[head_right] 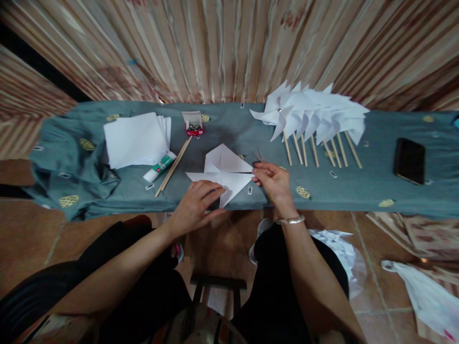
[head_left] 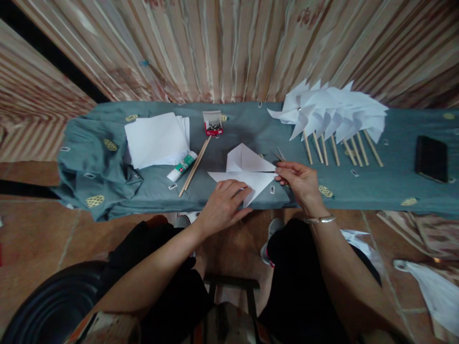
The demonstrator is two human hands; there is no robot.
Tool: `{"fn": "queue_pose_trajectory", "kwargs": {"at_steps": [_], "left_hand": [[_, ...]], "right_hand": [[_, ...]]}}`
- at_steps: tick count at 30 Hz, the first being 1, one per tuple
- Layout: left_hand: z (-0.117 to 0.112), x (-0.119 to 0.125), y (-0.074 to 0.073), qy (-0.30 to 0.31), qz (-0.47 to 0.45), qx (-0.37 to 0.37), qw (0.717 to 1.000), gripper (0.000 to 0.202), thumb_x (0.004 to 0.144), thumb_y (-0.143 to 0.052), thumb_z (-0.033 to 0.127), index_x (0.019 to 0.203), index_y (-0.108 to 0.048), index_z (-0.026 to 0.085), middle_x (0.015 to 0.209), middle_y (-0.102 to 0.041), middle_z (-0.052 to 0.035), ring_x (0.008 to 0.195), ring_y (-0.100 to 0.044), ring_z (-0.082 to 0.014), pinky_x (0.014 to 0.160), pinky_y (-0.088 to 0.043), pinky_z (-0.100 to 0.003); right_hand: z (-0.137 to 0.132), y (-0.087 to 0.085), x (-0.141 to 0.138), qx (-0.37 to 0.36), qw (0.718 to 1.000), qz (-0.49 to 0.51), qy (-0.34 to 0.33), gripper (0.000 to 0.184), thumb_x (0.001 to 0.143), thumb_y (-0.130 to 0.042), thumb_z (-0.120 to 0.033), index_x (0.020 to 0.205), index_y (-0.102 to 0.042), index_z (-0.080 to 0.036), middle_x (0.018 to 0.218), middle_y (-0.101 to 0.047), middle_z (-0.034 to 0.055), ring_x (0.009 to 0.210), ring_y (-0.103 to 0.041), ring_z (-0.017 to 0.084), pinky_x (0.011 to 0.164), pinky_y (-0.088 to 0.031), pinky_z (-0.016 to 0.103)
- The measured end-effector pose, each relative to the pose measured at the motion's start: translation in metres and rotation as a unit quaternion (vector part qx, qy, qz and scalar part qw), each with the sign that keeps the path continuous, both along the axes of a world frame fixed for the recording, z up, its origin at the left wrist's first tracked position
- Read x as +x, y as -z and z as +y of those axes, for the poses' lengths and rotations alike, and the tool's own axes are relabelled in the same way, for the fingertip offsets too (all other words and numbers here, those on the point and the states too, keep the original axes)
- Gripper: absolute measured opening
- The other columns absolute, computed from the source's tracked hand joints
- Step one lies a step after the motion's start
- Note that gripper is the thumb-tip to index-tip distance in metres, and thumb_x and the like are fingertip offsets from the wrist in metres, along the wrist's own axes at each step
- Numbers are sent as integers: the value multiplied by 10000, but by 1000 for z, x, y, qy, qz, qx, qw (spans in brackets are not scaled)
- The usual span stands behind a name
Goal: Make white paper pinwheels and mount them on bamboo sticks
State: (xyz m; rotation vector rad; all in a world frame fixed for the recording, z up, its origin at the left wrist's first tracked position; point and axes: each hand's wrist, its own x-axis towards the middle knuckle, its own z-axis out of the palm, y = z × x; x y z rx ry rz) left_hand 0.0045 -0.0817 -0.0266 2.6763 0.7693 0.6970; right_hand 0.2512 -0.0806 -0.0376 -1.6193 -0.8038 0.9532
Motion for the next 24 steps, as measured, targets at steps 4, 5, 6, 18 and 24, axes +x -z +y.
{"fn": "queue_pose_trajectory", "kwargs": {"at_steps": [4,5,6,18,24], "left_hand": [[-7,10,5,11,72,16,997,309,909,-595,250,1203,-568,158,1154,-646,-118,1074,-553,-272,892,-430,-418],[-7,11,5,10,77,23,997,287,910,-580,217,1190,-573,154,1140,-652,-114,1062,-554,-266,888,-423,-413],[-7,10,6,9,80,31,996,269,912,-562,191,1178,-578,152,1127,-657,-109,1050,-555,-260,883,-416,-407],[19,-21,7,-94,44,76,992,229,922,-516,161,1107,-649,187,1050,-706,-95,1003,-582,-252,867,-416,-430],[16,-5,9,-55,65,64,994,204,923,-581,235,1106,-646,174,1112,-695,-101,1044,-576,-256,874,-438,-410]], "right_hand": [[-7,-1,0,8,999,-50,-16,355,579,-788,-396,844,-724,-168,601,-674,-8,482,-581,120,471,-455,245],[-8,-1,1,14,997,-67,-19,352,595,-777,-401,853,-726,-167,613,-681,-4,485,-585,125,485,-464,255],[-9,-1,1,20,996,-82,-22,347,612,-765,-404,862,-727,-166,626,-689,1,492,-592,131,502,-476,266],[-54,-4,-34,-22,966,-185,-181,263,811,-652,-404,973,-711,-206,658,-738,8,544,-641,159,571,-505,284],[-48,-12,-34,133,889,-388,-203,318,955,-444,-275,1154,-681,-201,1137,-733,105,1064,-668,255,968,-519,450]]}}
